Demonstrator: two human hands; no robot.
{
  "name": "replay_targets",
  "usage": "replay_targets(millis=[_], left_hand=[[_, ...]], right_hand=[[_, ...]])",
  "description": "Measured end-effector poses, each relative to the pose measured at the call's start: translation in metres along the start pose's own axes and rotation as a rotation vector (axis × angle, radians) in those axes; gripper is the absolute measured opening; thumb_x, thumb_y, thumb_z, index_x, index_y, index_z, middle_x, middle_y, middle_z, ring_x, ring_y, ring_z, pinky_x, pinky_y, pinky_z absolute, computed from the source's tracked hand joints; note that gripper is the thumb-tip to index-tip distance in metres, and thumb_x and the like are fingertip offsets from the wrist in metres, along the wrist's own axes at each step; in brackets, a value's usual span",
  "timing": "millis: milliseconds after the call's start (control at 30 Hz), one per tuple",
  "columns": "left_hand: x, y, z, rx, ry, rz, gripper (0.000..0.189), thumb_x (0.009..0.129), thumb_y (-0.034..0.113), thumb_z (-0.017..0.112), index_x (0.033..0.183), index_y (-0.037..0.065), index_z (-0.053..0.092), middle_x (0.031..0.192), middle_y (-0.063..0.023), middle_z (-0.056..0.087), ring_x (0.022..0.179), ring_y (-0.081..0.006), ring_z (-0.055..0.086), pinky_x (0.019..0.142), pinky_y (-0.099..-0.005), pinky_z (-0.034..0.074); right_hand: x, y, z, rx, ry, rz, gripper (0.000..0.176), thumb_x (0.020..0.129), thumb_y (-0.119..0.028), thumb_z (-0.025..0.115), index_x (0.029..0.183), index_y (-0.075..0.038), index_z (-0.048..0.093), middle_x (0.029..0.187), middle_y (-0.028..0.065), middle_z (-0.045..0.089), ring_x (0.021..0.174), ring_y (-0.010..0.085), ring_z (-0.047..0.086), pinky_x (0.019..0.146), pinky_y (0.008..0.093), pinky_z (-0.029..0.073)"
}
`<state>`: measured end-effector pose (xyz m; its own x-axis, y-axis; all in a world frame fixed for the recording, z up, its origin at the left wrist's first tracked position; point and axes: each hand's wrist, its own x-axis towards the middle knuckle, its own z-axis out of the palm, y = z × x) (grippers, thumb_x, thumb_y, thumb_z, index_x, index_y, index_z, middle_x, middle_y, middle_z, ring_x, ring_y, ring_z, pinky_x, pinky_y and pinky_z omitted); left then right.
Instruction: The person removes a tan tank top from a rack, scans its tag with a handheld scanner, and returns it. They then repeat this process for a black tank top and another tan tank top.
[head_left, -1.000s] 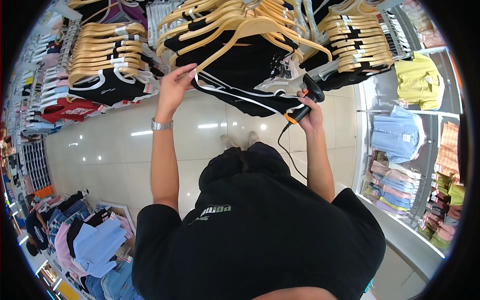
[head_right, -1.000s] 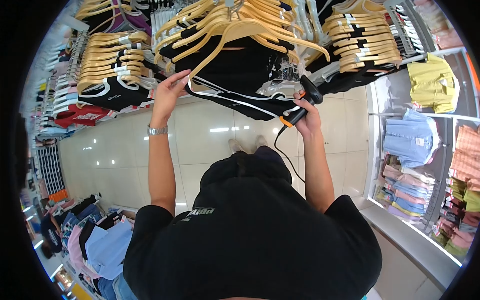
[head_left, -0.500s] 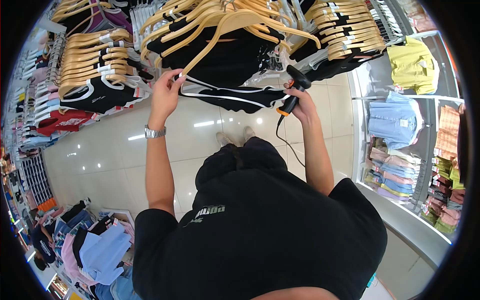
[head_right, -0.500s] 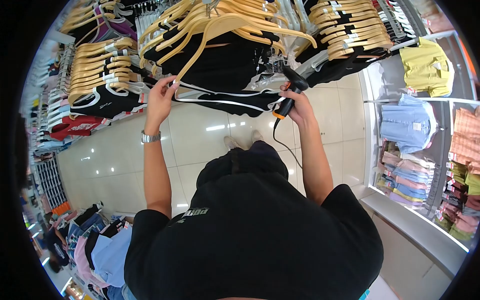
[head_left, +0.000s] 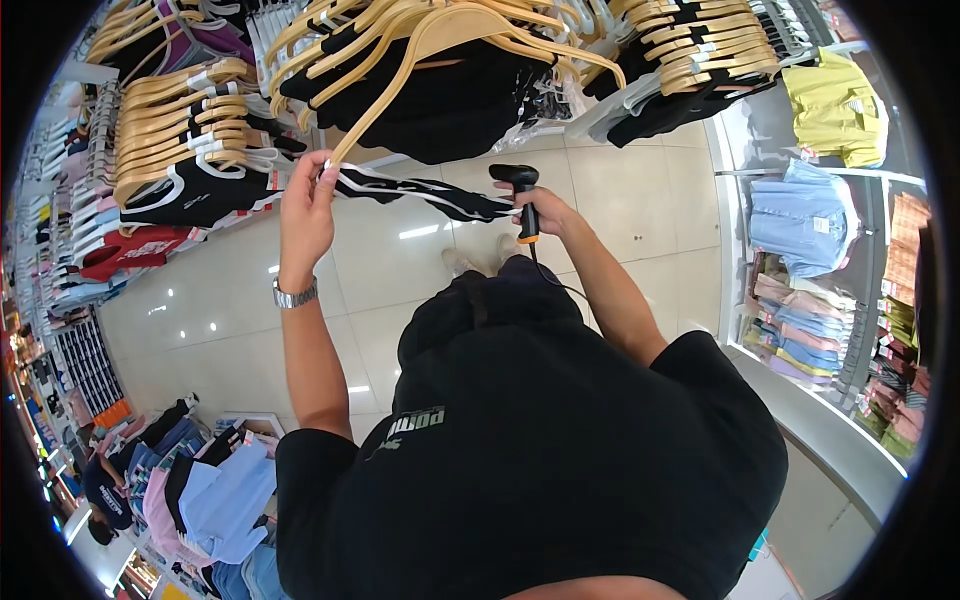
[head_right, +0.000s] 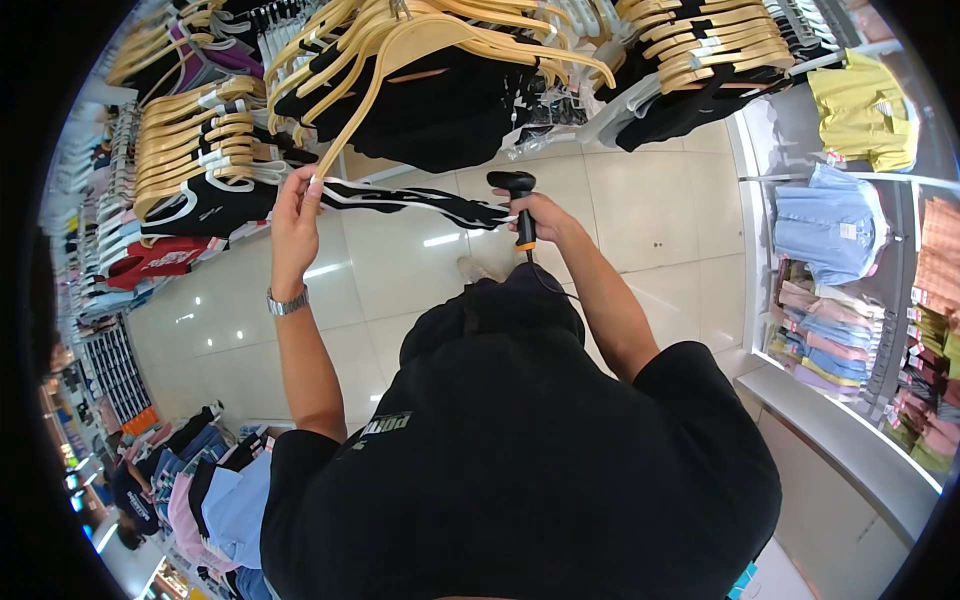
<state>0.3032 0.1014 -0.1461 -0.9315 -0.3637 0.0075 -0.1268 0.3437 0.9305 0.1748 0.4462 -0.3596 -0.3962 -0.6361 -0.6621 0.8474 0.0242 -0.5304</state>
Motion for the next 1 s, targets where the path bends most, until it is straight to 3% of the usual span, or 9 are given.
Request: replay_targets(millis=[200,233,333,533,567,667,700,833,1000], left_hand=[[-0.011,0.006,-0.006,0.012,0.063,0.023,0.018,0.103,0.014,0.050,0.115,0.002,0.058,0.082,0.0066,0.046,0.070,-0.0041,0.034,0.061,-0.0197,0.029],[-0.012,0.007,-0.007,-0.038,0.059,0.045,0.018,0.103,0.014,0.050,0.115,0.003,0.058,0.082,0.0073,0.045,0.071,-0.0039,0.033,0.061,-0.0195,0.028],[-0.017,0.014,-0.013,-0.026,0.062,0.022,0.018,0.104,0.014,0.049,0.114,0.002,0.059,0.082,0.0074,0.044,0.070,-0.0036,0.033,0.061,-0.0193,0.028],[-0.024,0.025,-0.015,-0.058,0.050,-0.011,0.018,0.104,0.015,0.050,0.113,0.002,0.059,0.080,0.0081,0.043,0.069,-0.0027,0.032,0.060,-0.0190,0.027],[-0.024,0.025,-0.014,-0.062,0.057,-0.010,0.018,0.104,0.016,0.051,0.113,0.002,0.059,0.079,0.0083,0.043,0.069,-0.0026,0.032,0.059,-0.0191,0.027],[-0.027,0.025,-0.011,-0.058,0.072,-0.003,0.018,0.104,0.016,0.051,0.113,0.003,0.059,0.078,0.0086,0.042,0.067,-0.0024,0.032,0.058,-0.0193,0.027],[-0.027,0.026,-0.010,-0.047,0.077,0.002,0.018,0.104,0.016,0.051,0.113,0.003,0.059,0.078,0.0086,0.042,0.067,-0.0023,0.032,0.058,-0.0193,0.027],[-0.030,0.031,-0.004,-0.031,0.101,-0.010,0.017,0.103,0.014,0.051,0.113,0.003,0.059,0.077,0.0082,0.043,0.066,-0.0021,0.032,0.057,-0.0192,0.026],[-0.031,0.032,0.002,-0.036,0.122,0.006,0.016,0.103,0.013,0.051,0.112,0.003,0.059,0.076,0.0077,0.043,0.065,-0.0023,0.032,0.056,-0.0196,0.026]], right_hand=[[0.026,0.028,0.007,0.127,-0.154,0.087,0.067,0.077,0.002,0.054,0.143,-0.006,0.044,0.090,0.0052,0.054,0.064,0.0125,0.053,0.078,0.0341,0.057],[0.029,0.030,0.008,0.170,-0.178,0.120,0.067,0.078,0.002,0.053,0.144,-0.007,0.044,0.079,0.0029,0.050,0.062,0.0120,0.052,0.079,0.0353,0.058],[0.038,0.035,0.012,0.218,-0.225,0.204,0.065,0.078,0.001,0.054,0.142,-0.006,0.045,0.077,0.0026,0.050,0.062,0.0120,0.052,0.078,0.0353,0.059],[0.052,0.042,0.030,0.105,-0.091,0.220,0.045,0.083,-0.001,0.057,0.128,-0.002,0.053,0.084,0.0061,0.052,0.063,0.0130,0.054,0.083,0.0374,0.061],[0.059,0.046,0.026,0.105,-0.085,0.216,0.038,0.085,-0.001,0.059,0.122,-0.002,0.055,0.091,0.0094,0.055,0.070,0.0178,0.061,0.085,0.0399,0.061],[0.061,0.045,0.038,0.072,0.130,0.166,0.035,0.085,0.000,0.060,0.120,-0.001,0.054,0.098,0.0127,0.057,0.084,0.0255,0.067,0.086,0.0416,0.061],[0.066,0.047,0.038,0.081,0.156,0.145,0.033,0.085,0.000,0.060,0.117,-0.001,0.054,0.106,0.0155,0.059,0.095,0.0314,0.068,0.085,0.0429,0.061],[0.076,0.053,0.035,0.083,0.293,0.107,0.028,0.085,0.000,0.060,0.113,0.000,0.054,0.106,0.0181,0.061,0.092,0.0323,0.069,0.082,0.0443,0.061],[0.091,0.067,0.021,0.179,0.297,0.276,0.021,0.085,0.000,0.061,0.105,0.004,0.057,0.100,0.0180,0.064,0.090,0.0314,0.069,0.082,0.0438,0.061]])
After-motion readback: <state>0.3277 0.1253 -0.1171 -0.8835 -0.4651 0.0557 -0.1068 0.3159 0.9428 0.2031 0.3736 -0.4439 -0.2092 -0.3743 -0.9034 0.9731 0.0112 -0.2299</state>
